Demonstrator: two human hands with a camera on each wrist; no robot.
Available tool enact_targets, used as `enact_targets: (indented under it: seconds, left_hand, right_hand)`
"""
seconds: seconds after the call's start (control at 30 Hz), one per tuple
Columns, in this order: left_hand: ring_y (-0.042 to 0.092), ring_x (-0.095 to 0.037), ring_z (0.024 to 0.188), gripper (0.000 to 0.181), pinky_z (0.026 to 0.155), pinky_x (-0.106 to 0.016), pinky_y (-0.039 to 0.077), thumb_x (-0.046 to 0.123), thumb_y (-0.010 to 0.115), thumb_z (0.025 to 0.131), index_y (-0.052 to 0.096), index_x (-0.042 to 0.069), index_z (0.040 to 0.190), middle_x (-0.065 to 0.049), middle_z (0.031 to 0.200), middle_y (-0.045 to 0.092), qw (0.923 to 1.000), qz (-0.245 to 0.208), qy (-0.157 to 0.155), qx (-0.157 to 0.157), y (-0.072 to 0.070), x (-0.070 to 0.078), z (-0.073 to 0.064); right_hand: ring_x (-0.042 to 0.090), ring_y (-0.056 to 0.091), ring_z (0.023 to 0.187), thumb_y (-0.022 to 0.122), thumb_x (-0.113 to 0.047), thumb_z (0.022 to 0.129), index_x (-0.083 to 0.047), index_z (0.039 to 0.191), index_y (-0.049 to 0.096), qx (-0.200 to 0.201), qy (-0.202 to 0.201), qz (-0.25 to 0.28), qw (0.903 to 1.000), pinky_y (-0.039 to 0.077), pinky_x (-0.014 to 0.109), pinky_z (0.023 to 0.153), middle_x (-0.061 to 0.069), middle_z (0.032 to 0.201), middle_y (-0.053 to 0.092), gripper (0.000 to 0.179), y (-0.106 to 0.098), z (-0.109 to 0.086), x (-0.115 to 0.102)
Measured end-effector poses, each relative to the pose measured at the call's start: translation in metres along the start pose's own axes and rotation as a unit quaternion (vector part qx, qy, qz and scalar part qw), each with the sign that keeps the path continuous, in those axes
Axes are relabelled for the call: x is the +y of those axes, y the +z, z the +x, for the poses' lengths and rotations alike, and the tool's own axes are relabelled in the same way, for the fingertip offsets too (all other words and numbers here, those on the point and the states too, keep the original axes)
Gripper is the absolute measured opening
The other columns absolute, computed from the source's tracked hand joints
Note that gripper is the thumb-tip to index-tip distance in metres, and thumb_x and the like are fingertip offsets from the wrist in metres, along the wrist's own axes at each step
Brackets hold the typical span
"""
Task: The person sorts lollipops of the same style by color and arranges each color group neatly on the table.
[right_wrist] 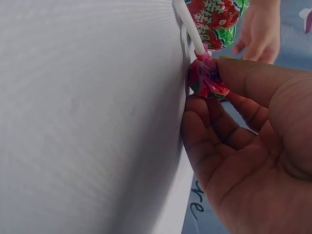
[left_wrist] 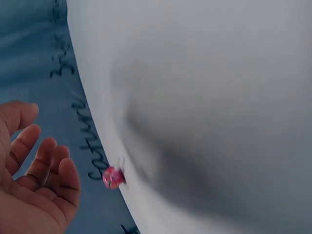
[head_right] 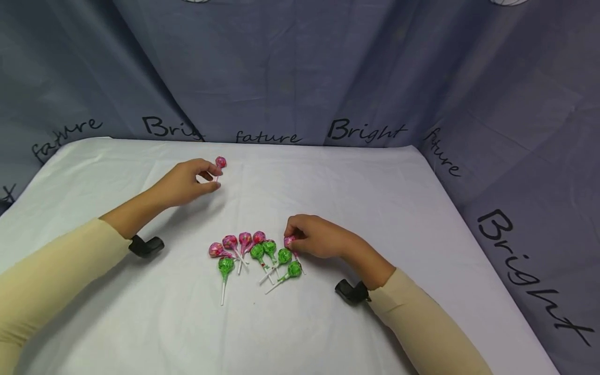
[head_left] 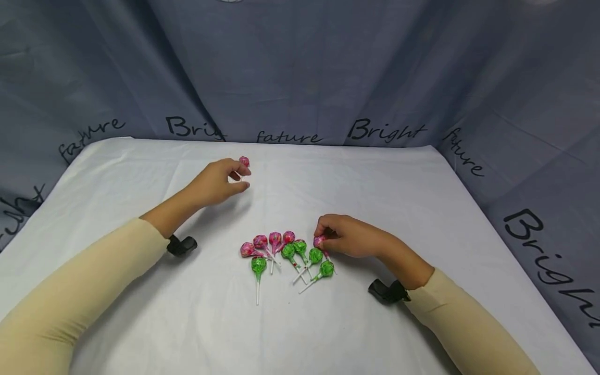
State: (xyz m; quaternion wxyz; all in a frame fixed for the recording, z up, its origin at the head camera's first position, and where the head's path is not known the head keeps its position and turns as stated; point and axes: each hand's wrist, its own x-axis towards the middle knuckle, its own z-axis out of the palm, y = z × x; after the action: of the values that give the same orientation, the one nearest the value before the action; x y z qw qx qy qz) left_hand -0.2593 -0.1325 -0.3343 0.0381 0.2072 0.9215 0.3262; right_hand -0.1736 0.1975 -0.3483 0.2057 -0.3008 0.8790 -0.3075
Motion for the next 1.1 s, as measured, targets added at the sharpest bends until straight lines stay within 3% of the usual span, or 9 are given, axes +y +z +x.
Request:
enact_targets:
  seconds: [0.23, 0.4, 0.53, 0.73, 0.9, 1.1]
  left_hand:
    - [0.059, -0.023, 0.102, 0.028, 0.083, -0.040, 0.051, 0.014, 0.072, 0.091, 0.067, 0.003, 0.116, -0.010, 0.113, 0.066, 0.9973, 0.001, 0.071, -0.022, 0.019, 0.025, -0.050]
    - [0.059, -0.018, 0.096, 0.025, 0.078, -0.034, 0.051, 0.012, 0.073, 0.089, 0.069, 0.006, 0.113, -0.004, 0.107, 0.066, 0.9888, -0.011, 0.144, -0.041, 0.034, 0.050, -0.072]
    - [0.060, -0.015, 0.088, 0.019, 0.075, -0.029, 0.051, 0.009, 0.072, 0.088, 0.070, 0.007, 0.107, -0.001, 0.100, 0.065, 0.9835, -0.008, 0.173, -0.051, 0.043, 0.060, -0.085]
    - [0.057, -0.010, 0.081, 0.014, 0.074, -0.026, 0.049, 0.013, 0.074, 0.088, 0.072, 0.010, 0.101, 0.004, 0.094, 0.062, 0.9765, 0.042, 0.194, -0.084, 0.050, 0.063, -0.103]
    - [0.055, -0.007, 0.079, 0.015, 0.074, -0.026, 0.049, 0.015, 0.078, 0.085, 0.071, 0.013, 0.098, 0.007, 0.092, 0.060, 0.9737, 0.086, 0.198, -0.073, 0.052, 0.064, -0.110]
    - [0.051, -0.006, 0.076, 0.016, 0.072, -0.027, 0.048, 0.019, 0.081, 0.083, 0.070, 0.015, 0.094, 0.008, 0.090, 0.059, 0.9744, 0.113, 0.181, -0.071, 0.055, 0.063, -0.112]
  right_hand:
    - [0.017, 0.053, 0.087, 0.067, -0.011, 0.095, -0.014, 0.098, 0.062, 0.001, 0.014, -0.001, 0.9999, 0.048, 0.033, 0.080, -0.003, 0.093, 0.061, 0.006, 0.000, -0.001, 0.002]
    - [0.019, 0.055, 0.089, 0.067, -0.011, 0.095, -0.014, 0.098, 0.062, 0.002, 0.026, 0.003, 0.9997, 0.048, 0.035, 0.082, -0.002, 0.095, 0.062, 0.006, -0.001, -0.002, 0.003]
    - [0.018, 0.054, 0.088, 0.067, -0.011, 0.096, -0.014, 0.097, 0.062, 0.000, 0.021, 0.004, 0.9998, 0.048, 0.035, 0.080, -0.002, 0.094, 0.062, 0.006, 0.000, -0.002, 0.003]
    - [0.018, 0.053, 0.087, 0.067, -0.011, 0.096, -0.013, 0.098, 0.062, -0.002, 0.014, 0.007, 0.9999, 0.047, 0.034, 0.079, -0.002, 0.093, 0.061, 0.005, 0.001, 0.000, 0.002]
    - [0.018, 0.052, 0.085, 0.066, -0.011, 0.096, -0.014, 0.098, 0.062, -0.004, 0.011, 0.009, 0.9999, 0.046, 0.033, 0.075, -0.002, 0.090, 0.059, 0.006, 0.001, 0.001, 0.001]
    - [0.018, 0.051, 0.084, 0.066, -0.011, 0.096, -0.015, 0.098, 0.062, -0.003, 0.013, 0.010, 0.9999, 0.045, 0.033, 0.074, -0.002, 0.088, 0.058, 0.006, 0.001, 0.001, 0.001]
